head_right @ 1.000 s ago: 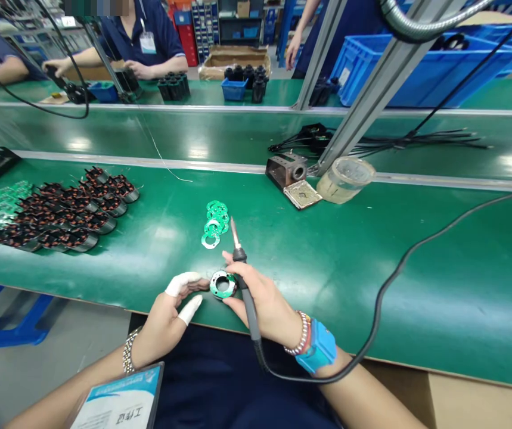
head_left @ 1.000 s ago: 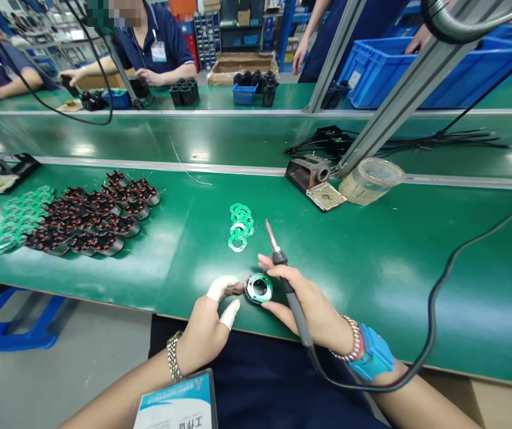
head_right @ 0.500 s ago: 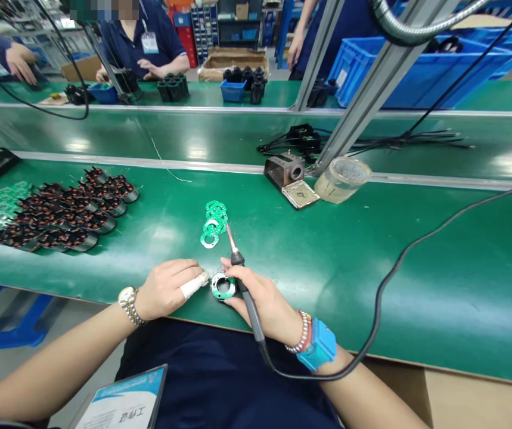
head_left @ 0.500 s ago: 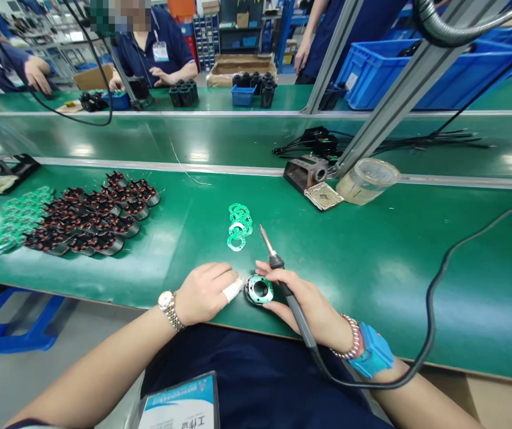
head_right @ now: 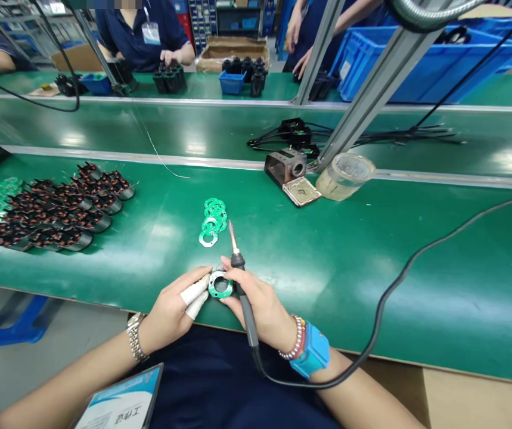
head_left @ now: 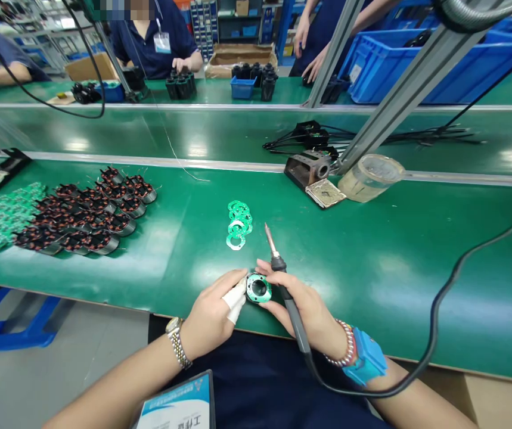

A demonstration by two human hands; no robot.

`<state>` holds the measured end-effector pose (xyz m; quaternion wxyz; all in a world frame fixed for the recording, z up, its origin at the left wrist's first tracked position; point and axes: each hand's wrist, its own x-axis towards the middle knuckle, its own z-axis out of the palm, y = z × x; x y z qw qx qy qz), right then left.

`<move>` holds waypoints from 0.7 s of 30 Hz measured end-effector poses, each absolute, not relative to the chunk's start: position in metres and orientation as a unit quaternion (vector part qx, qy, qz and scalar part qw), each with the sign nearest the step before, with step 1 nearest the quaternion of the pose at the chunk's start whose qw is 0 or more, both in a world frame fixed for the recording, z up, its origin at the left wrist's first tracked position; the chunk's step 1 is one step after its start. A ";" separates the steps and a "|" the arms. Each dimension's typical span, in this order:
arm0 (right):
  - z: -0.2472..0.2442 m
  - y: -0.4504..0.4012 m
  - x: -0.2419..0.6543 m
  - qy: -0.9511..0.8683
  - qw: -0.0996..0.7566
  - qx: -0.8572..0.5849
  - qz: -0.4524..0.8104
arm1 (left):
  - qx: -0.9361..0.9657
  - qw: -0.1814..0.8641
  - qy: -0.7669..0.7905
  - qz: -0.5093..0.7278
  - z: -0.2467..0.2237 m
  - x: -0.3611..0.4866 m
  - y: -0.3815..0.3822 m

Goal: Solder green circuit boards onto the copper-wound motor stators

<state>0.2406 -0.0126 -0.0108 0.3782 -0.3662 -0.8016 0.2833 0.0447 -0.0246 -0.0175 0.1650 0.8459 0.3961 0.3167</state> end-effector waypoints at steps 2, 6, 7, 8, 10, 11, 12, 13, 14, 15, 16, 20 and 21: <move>-0.010 -0.008 0.240 -0.803 0.374 -0.354 0.299 | 0.821 0.213 0.413 0.331 -0.018 0.047 -0.025; -0.007 -0.004 0.239 -0.784 0.388 -0.386 0.292 | 0.731 0.280 0.501 0.369 -0.019 0.053 -0.026; -0.006 -0.005 0.239 -0.782 0.389 -0.391 0.291 | 0.713 0.281 0.522 0.374 -0.020 0.053 -0.028; -0.005 -0.007 0.240 -0.784 0.384 -0.391 0.293 | 0.703 0.278 0.536 0.376 -0.021 0.054 -0.030; -0.003 -0.010 0.242 -0.789 0.372 -0.389 0.297 | 0.707 0.271 0.539 0.369 -0.022 0.054 -0.036; -0.002 -0.012 0.243 -0.790 0.367 -0.391 0.296 | 0.717 0.267 0.530 0.366 -0.022 0.054 -0.038; -0.001 -0.012 0.244 -0.791 0.365 -0.394 0.293 | 0.730 0.262 0.517 0.363 -0.022 0.052 -0.039; 0.000 -0.012 0.245 -0.792 0.363 -0.394 0.293 | 0.744 0.255 0.502 0.359 -0.021 0.050 -0.038; 0.000 -0.012 0.246 -0.794 0.361 -0.390 0.294 | 0.760 0.243 0.487 0.356 -0.020 0.048 -0.036; 0.000 -0.011 0.247 -0.798 0.357 -0.383 0.298 | 0.779 0.226 0.467 0.352 -0.018 0.045 -0.033; 0.000 -0.010 0.247 -0.802 0.353 -0.374 0.302 | 0.799 0.204 0.445 0.350 -0.016 0.041 -0.028; 0.001 -0.006 0.249 -0.816 0.344 -0.346 0.308 | 0.876 0.111 0.339 0.325 -0.005 0.028 -0.005; 0.001 -0.005 0.250 -0.818 0.344 -0.342 0.308 | 0.890 0.099 0.315 0.313 -0.003 0.025 0.000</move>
